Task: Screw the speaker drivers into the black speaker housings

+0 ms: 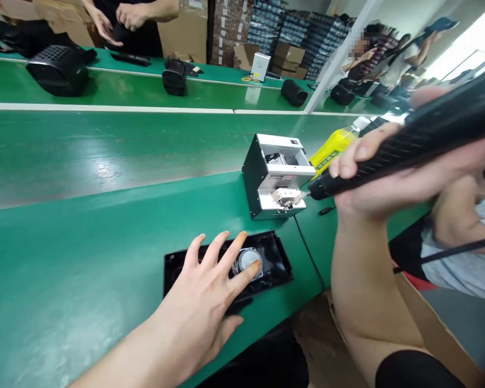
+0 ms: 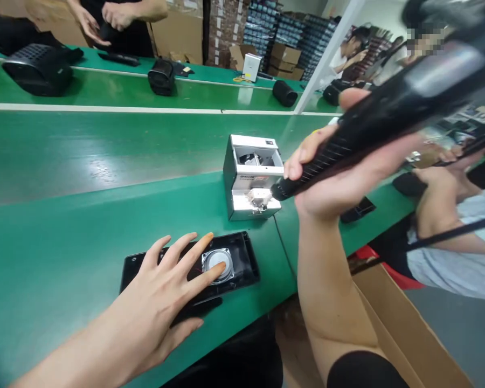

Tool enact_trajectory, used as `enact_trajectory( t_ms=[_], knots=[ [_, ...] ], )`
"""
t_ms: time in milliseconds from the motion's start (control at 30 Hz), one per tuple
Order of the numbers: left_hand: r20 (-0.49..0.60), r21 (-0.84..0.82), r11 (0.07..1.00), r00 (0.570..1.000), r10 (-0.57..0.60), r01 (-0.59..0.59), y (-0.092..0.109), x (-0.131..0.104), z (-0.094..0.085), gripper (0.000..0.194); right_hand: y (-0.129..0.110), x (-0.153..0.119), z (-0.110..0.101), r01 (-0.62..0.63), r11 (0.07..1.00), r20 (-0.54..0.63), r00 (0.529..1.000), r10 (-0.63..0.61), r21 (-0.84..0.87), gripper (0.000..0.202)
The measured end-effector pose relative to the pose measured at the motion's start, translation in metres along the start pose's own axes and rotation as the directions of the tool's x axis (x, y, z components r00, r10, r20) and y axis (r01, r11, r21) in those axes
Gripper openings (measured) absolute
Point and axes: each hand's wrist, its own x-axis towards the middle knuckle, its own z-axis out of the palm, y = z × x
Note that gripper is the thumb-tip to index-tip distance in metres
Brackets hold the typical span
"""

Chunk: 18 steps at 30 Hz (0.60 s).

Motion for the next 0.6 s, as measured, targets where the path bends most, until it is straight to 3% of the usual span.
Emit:
enact_trajectory(
  t_ms=[33,200,367,600],
  knots=[
    [0.005,-0.001,1.000,1.000,0.016,-0.016,0.001,0.003,0.001,0.074,0.006,-0.001,0.000,0.031,0.999,0.010,0.999,-0.031,-0.036,0.069],
    [-0.022,0.045,0.999,1.000,0.017,-0.016,-0.001,0.009,0.004,0.053,0.018,-0.008,-0.001,-0.069,0.993,0.043,0.996,0.074,-0.099,0.068],
    [-0.111,0.109,0.994,0.994,-0.016,0.028,-0.011,0.003,0.005,0.053,0.024,-0.009,-0.004,-0.098,0.994,0.049,0.994,0.100,-0.046,0.077],
    [-0.096,0.043,0.998,0.995,-0.034,0.039,-0.020,0.000,0.004,0.051,0.026,-0.015,-0.006,-0.159,0.987,0.034,0.987,0.160,-0.037,0.078]
  ],
)
